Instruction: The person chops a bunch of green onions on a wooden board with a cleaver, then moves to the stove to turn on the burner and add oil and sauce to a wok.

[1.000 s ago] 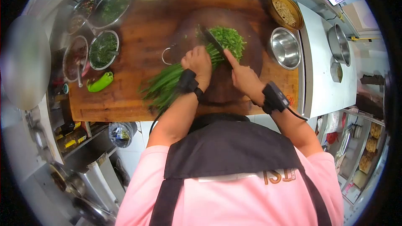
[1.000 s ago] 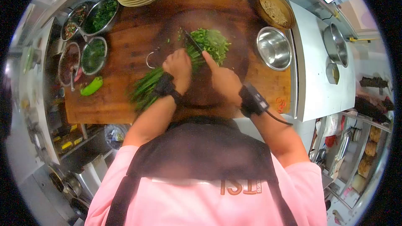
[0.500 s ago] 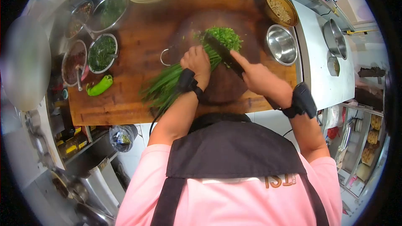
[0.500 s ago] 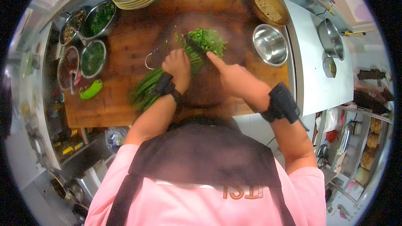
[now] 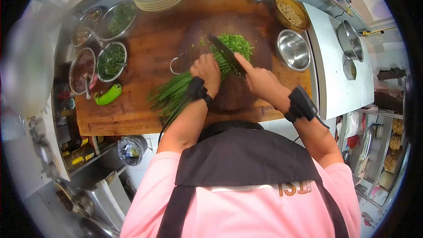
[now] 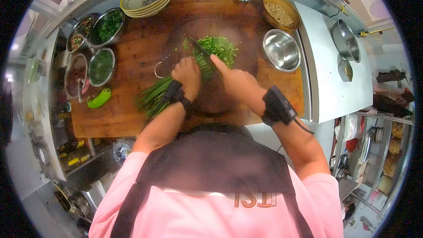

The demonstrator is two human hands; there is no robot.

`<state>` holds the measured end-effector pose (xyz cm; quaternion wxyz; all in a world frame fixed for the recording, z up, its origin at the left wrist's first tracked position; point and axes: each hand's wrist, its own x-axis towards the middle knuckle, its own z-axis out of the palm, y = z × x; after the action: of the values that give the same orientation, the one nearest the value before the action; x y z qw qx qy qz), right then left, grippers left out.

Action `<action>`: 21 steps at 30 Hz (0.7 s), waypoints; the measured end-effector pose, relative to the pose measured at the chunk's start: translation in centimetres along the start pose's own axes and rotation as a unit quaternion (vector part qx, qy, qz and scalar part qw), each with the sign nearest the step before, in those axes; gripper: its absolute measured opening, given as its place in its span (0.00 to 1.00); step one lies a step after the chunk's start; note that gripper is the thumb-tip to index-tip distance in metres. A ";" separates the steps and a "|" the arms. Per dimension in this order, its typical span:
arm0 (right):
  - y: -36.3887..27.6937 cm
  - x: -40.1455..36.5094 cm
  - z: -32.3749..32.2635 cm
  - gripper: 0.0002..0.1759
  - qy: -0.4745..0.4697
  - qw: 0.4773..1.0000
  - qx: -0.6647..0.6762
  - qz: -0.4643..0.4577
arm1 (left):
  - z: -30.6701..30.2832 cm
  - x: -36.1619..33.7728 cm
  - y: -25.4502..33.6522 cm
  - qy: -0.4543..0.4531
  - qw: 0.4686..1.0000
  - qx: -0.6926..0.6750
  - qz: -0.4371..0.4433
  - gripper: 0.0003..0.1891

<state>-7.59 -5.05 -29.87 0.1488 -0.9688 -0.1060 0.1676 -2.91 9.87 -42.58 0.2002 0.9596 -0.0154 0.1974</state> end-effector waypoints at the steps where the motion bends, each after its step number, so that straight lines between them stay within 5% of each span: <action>1: -0.5 -0.6 -0.8 0.39 0.002 1.000 -0.002 0.000 | 0.1 0.0 0.1 -0.010 1.000 0.010 -0.013 0.04; 5: -0.9 -1.9 -1.5 0.38 -0.038 0.999 0.003 0.010 | 0.5 -0.1 0.2 0.044 0.998 -0.019 -0.027 0.06; 10: -1.3 -0.8 -1.3 0.38 -0.087 0.996 0.012 0.026 | 0.0 -0.2 -0.2 0.003 1.000 -0.013 -0.007 0.07; 16: 0.0 0.4 4.2 0.40 0.011 0.998 0.051 0.026 | -0.4 -0.1 0.0 -0.015 1.000 -0.012 -0.003 0.08; 21: -1.6 0.0 -0.2 0.40 -0.021 1.000 -0.014 0.003 | -0.1 -0.3 -0.2 0.000 1.000 -0.017 -0.002 0.08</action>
<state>-7.75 -3.54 -29.21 0.1327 -0.9672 -0.1090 0.1869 -3.18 10.12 -42.65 0.2170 0.9561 -0.0170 0.1963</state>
